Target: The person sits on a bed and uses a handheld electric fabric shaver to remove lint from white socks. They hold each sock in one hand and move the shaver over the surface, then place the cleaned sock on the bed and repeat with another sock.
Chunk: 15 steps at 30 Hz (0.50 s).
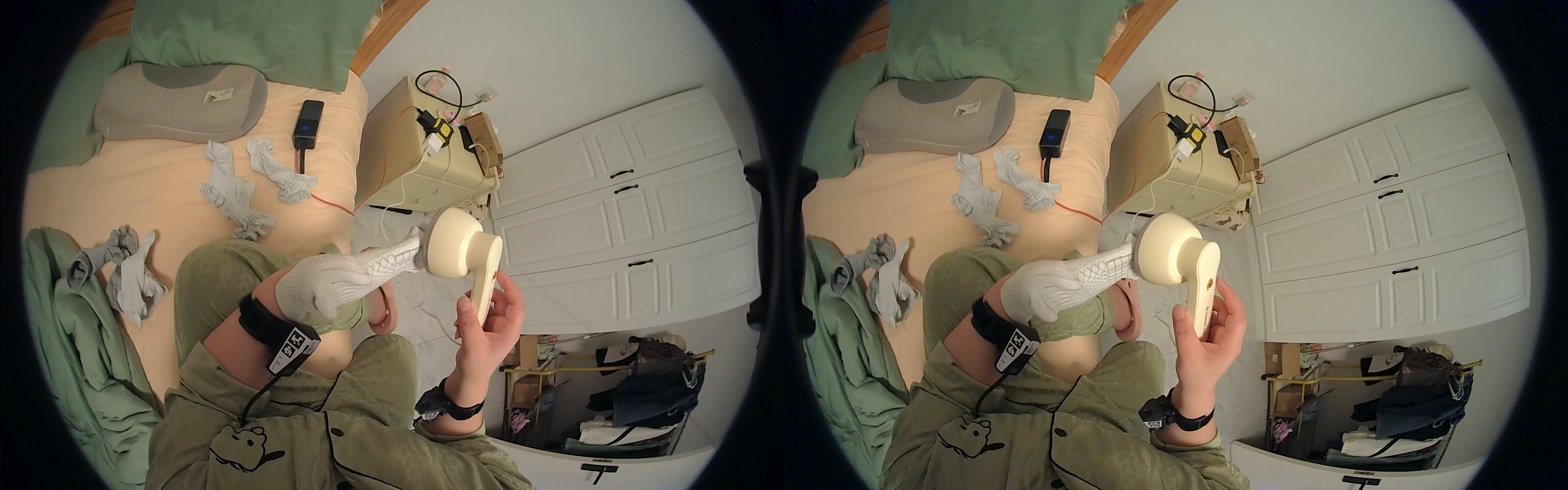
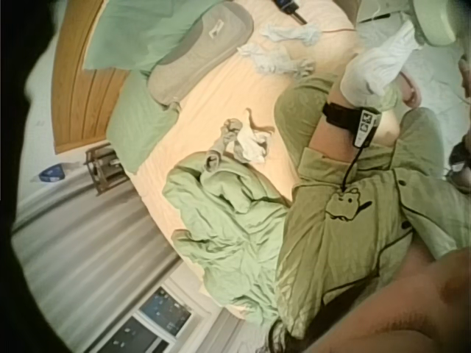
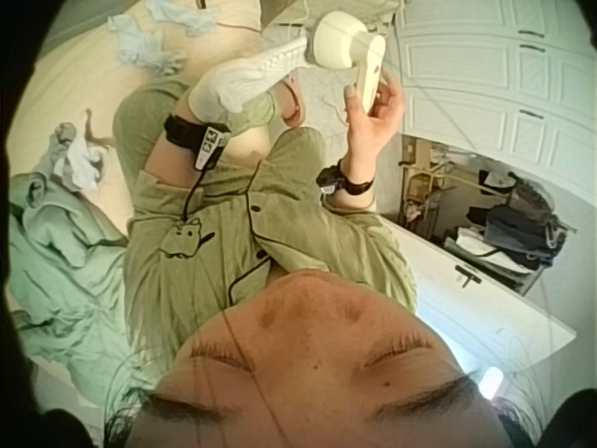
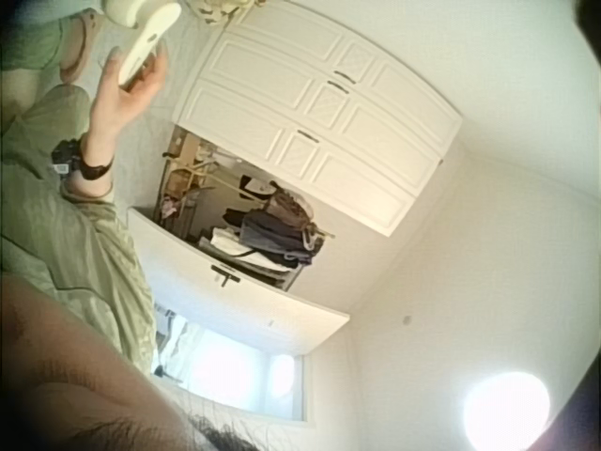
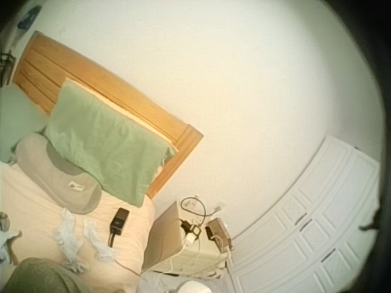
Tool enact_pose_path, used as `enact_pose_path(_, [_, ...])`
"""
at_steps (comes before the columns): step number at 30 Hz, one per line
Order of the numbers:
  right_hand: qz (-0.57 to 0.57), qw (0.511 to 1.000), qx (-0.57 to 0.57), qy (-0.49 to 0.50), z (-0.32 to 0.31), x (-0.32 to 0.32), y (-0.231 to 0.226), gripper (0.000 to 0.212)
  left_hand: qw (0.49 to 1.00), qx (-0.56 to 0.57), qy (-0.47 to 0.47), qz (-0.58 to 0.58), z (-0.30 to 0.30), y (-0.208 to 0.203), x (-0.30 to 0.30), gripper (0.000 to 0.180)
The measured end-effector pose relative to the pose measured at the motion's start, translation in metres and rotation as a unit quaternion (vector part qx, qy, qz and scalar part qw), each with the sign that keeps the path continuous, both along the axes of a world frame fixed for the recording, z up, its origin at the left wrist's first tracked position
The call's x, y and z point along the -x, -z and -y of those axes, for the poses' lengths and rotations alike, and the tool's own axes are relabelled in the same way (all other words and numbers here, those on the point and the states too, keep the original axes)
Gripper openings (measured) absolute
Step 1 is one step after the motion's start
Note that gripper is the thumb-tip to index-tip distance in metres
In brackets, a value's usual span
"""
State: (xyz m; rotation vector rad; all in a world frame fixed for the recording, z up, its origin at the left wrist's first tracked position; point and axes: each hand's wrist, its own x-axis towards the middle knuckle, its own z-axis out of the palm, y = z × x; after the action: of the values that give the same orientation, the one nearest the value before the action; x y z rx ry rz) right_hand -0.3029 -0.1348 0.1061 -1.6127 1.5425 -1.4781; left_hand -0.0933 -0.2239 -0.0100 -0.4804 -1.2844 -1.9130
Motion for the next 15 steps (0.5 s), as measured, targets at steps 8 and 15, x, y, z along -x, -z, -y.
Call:
enact_pose_path(8, [-0.078,0.992,0.087,-0.040,0.000,-0.002,0.009,0.062,1.000,-0.006,-0.013,0.006,0.000,0.016,-0.001,0.025])
enact_pose_path(15, [-0.173,0.979,0.098,-0.048,-0.005,-0.007,0.008,0.054,0.997,0.002,-0.050,0.059,-0.001,0.024,0.004,0.030])
